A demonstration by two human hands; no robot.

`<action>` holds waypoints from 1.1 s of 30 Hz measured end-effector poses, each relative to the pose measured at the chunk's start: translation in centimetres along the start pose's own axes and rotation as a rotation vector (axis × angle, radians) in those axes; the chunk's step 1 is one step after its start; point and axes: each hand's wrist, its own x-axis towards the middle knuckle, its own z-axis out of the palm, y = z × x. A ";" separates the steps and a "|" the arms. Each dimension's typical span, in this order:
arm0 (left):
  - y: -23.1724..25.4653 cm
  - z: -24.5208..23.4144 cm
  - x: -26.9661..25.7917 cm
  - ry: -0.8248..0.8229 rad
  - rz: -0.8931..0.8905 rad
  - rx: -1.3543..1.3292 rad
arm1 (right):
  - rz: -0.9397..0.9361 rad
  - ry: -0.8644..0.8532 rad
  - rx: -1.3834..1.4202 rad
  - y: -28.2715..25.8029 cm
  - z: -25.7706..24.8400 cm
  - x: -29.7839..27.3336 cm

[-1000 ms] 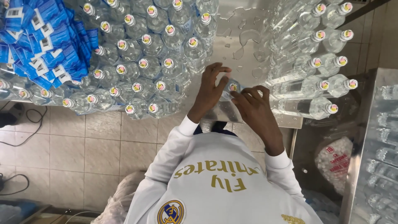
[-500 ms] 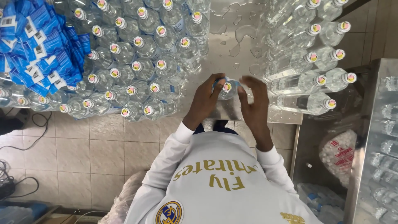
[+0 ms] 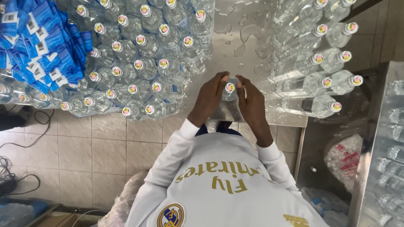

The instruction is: The person is manually applying adhesive labels to plastic water bottles on a production line table.

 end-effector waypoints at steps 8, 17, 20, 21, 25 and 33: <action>-2.1 0.6 0.1 -0.016 -0.083 -0.020 | -0.051 -0.001 -0.049 2.0 1.9 0.2; -4.5 1.9 -1.7 0.098 -0.006 -0.246 | -0.070 0.076 0.278 3.6 3.4 -1.8; -7.0 2.8 -1.9 0.107 0.017 -0.262 | -0.042 0.054 0.299 4.2 3.7 -2.4; -7.9 2.9 -1.7 0.101 0.019 -0.256 | -0.018 0.033 0.310 4.3 3.7 -2.3; -7.3 2.7 -2.0 0.099 0.035 -0.268 | -0.001 0.040 0.320 4.0 3.8 -2.5; -9.8 2.8 -3.0 0.287 0.145 -0.346 | -0.076 -0.029 0.447 5.9 4.0 -3.8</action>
